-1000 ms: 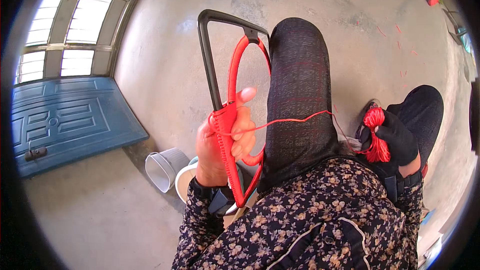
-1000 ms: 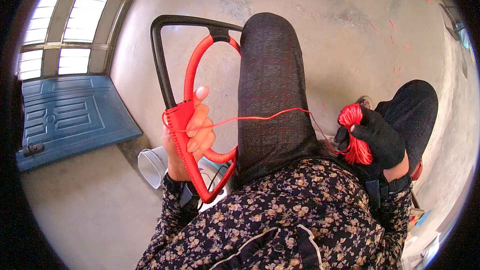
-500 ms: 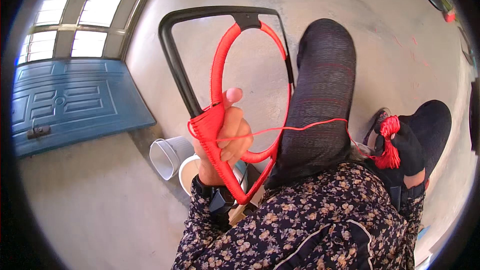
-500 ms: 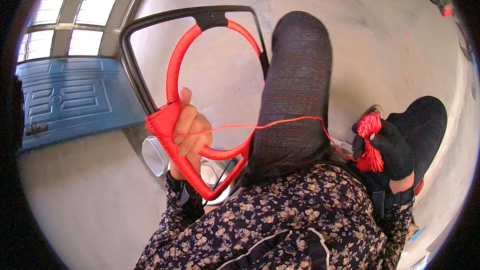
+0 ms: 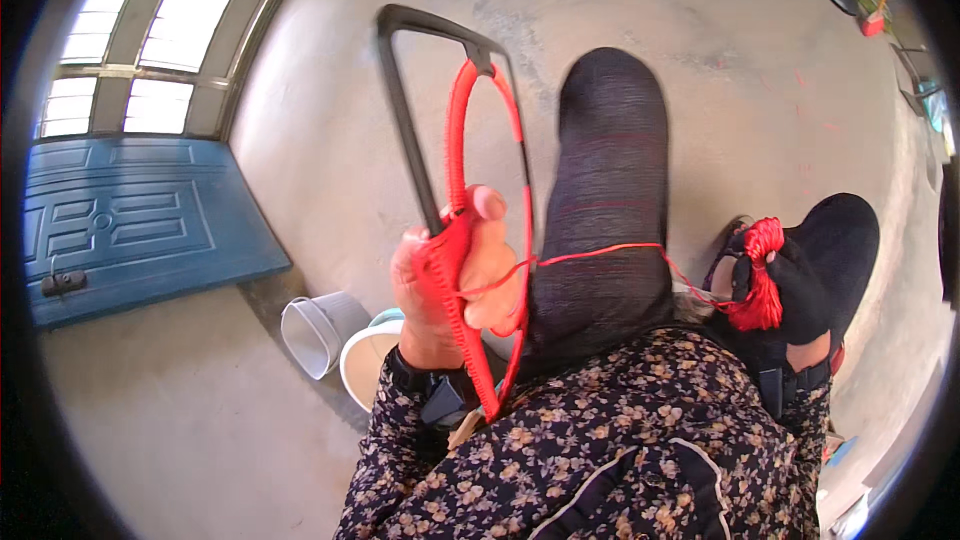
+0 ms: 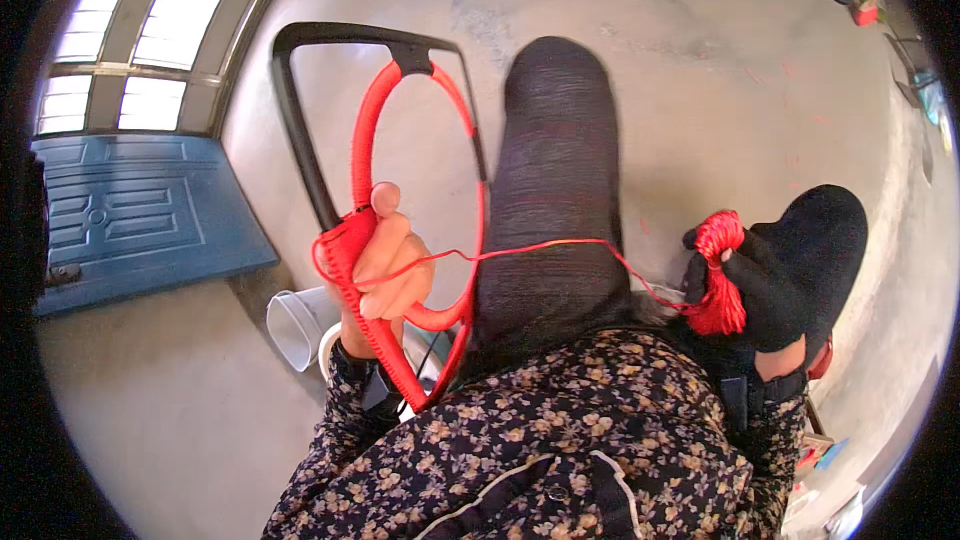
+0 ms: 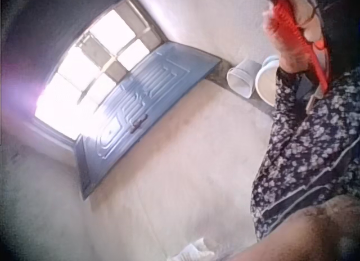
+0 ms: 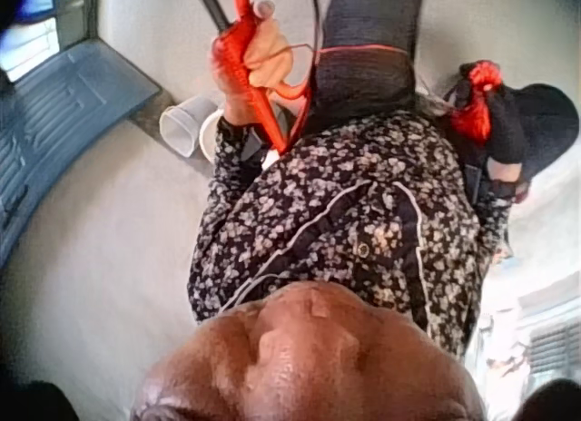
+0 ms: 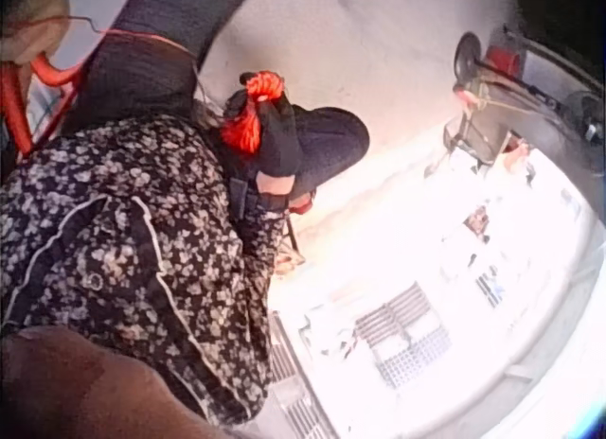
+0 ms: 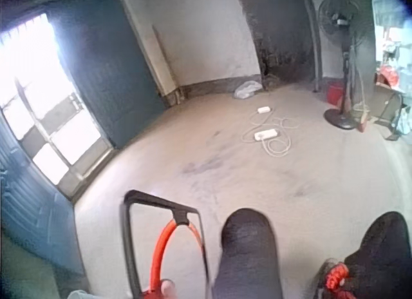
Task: The person is weaving a stool using a red plastic rope.
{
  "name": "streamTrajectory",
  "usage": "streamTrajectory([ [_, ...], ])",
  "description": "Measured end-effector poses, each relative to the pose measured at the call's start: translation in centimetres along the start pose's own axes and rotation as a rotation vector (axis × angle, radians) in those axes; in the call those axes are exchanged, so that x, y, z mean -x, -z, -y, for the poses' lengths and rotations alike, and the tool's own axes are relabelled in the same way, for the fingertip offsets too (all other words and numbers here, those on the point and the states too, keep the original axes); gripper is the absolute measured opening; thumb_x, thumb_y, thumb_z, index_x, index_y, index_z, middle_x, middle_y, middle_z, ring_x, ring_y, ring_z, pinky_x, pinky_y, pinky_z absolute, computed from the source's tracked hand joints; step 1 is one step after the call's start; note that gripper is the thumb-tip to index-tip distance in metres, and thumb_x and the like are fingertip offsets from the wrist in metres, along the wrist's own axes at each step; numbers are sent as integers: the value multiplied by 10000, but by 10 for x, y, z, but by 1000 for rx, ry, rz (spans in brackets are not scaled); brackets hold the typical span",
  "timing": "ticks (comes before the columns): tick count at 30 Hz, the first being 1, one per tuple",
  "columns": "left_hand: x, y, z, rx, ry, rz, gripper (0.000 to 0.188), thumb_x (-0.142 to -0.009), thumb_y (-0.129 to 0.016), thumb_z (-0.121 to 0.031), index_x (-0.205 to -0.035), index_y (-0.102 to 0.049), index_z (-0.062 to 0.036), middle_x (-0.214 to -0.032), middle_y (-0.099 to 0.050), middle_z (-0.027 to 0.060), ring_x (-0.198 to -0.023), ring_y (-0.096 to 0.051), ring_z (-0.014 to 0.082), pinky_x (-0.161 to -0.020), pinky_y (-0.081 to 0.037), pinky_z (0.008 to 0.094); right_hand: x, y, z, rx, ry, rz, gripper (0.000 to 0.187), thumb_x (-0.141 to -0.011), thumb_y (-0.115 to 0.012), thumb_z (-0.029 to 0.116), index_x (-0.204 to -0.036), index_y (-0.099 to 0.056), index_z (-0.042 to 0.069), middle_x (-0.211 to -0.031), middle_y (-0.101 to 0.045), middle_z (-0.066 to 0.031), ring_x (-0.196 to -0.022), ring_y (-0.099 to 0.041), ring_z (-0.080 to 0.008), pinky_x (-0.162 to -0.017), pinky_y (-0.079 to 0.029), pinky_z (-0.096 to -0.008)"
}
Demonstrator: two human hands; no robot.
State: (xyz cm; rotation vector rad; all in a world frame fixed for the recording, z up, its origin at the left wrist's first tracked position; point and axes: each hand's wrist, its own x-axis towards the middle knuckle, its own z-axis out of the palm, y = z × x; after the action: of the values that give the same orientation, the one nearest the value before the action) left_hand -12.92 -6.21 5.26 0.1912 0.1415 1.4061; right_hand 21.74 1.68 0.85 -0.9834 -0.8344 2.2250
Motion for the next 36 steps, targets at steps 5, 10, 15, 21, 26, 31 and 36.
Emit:
streamTrajectory([
  [5, -35, -5, 15, -353, 151, -154, 356, -854, -619, -257, -1076, -527, 7, -741, -596, 108, -599, -596, 182, -504, -474, 276, 6, 48, -26, 402, 174, -265, 307, -930, -531, 173, -1178, -542, -7, -1013, -618, -95, -929, -587, -176, -799, -468, -305],
  [10, -86, -11, 45, -612, 125, -262, 193, -921, -547, -152, -1054, -571, -14, -911, -646, 123, -726, -631, 175, -645, -524, 278, -3, 13, 0, 327, 38, 216, 319, -938, -491, 148, -1201, -529, -29, -1106, -601, -138, -952, -599, -239, -815, -485, -327],
  [15, -81, 12, 99, -562, 213, -342, 208, -945, -531, -187, -1060, -541, -14, -912, -650, 92, -759, -647, 193, -676, -540, 314, -32, -14, -6, 985, 81, 431, 368, -894, -560, 208, -1177, -539, -27, -1132, -605, -171, -1008, -596, -250, -884, -457, -337],
  [21, -93, 23, 91, -442, 296, -459, 264, -972, -479, -233, -1014, -593, 1, -883, -657, 85, -755, -649, 163, -678, -549, 299, -56, -31, -19, 939, -142, 489, 444, -829, -661, 278, -1146, -576, -22, -1098, -641, -171, -1000, -606, -234, -912, -448, -339],
  [26, -92, 26, 92, -450, 320, -405, 230, -967, -477, -198, -1031, -576, 0, -940, -657, 106, -793, -648, 187, -717, -545, 332, -59, -30, -21, 729, 2, 203, 343, -830, -660, 231, -1086, -608, 9, -1048, -659, -154, -933, -626, -203, -871, -472, -335],
  [31, -96, 12, 92, -579, 400, -296, 227, -967, -483, -197, -1016, -584, 0, -912, -649, 69, -809, -628, 143, -745, -518, 288, -75, -10, -36, 942, -39, 280, 325, -826, -656, 171, -1099, -591, 8, -1045, -665, -126, -924, -633, -204, -857, -484, -336],
  [36, -107, 49, 83, -1312, 122, -186, 205, -942, -501, -121, -1046, -573, 40, -892, -644, 91, -875, -631, 150, -763, -493, 266, -89, 3, -58, 1167, 172, 304, 307, -837, -630, 138, -1115, -579, 20, -1042, -658, -140, -932, -634, -186, -845, -490, -336],
])
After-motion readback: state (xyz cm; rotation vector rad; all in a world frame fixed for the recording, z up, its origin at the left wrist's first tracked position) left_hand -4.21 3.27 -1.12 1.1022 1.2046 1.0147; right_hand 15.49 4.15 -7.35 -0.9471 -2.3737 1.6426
